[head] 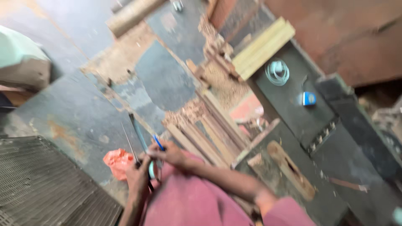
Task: The person uses a metal ruler and a blue pen to measure and mark lines on a wooden plank. They repeatedly position the ruler, draw lines, and adjust the plank's orientation on a workbench.
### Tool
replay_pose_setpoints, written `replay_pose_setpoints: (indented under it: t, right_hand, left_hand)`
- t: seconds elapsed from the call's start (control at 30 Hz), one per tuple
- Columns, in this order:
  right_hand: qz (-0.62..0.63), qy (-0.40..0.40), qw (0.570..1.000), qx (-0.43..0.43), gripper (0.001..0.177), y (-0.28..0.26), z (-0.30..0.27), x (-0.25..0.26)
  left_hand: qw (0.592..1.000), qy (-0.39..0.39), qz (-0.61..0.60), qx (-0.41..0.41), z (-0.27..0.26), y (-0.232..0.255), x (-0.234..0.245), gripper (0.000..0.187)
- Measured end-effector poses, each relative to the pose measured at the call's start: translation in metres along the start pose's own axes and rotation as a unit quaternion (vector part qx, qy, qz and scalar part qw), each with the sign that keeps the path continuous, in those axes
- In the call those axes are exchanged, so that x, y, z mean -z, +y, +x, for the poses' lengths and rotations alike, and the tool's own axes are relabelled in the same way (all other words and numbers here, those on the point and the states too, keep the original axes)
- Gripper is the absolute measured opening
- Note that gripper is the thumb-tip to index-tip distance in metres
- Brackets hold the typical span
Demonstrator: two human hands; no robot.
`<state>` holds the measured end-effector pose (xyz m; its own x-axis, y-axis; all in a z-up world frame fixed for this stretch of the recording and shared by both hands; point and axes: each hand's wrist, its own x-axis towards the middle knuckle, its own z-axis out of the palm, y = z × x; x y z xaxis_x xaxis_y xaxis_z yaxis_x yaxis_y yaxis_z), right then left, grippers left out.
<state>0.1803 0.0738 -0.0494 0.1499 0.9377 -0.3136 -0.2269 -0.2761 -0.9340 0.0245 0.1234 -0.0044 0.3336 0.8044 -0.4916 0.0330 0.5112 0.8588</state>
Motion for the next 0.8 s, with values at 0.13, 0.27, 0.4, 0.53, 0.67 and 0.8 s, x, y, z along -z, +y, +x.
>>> replay_pose_setpoints:
  t: [0.13,0.27,0.4,0.53,0.67,0.8]
  right_hand:
    - [0.189,0.067,0.976,-0.088,0.013,-0.029,0.061,0.001]
    - [0.339,0.192,0.92,-0.04,0.007,-0.068,0.111,0.017]
    - [0.376,0.336,0.863,0.031,0.017,-0.103,0.162,0.066]
    - [0.367,0.504,0.781,0.036,0.025,-0.142,0.192,0.136]
    - [0.183,0.595,0.782,0.035,0.019,-0.188,0.196,0.157]
    - [0.045,0.612,0.78,-0.12,0.019,-0.238,0.205,0.166]
  left_hand:
    - [0.996,-0.01,0.064,0.068,0.067,0.043,-0.012,0.026]
    - [0.988,-0.112,0.061,0.085,0.148,0.077,-0.049,0.025]
    - [0.959,-0.211,0.15,0.118,0.244,0.124,-0.084,0.026]
    - [0.911,-0.325,0.202,0.151,0.347,0.194,-0.118,0.024]
    - [0.851,-0.422,0.286,0.127,0.427,0.255,-0.177,0.025]
    - [0.822,-0.484,0.294,0.056,0.46,0.301,-0.256,0.03]
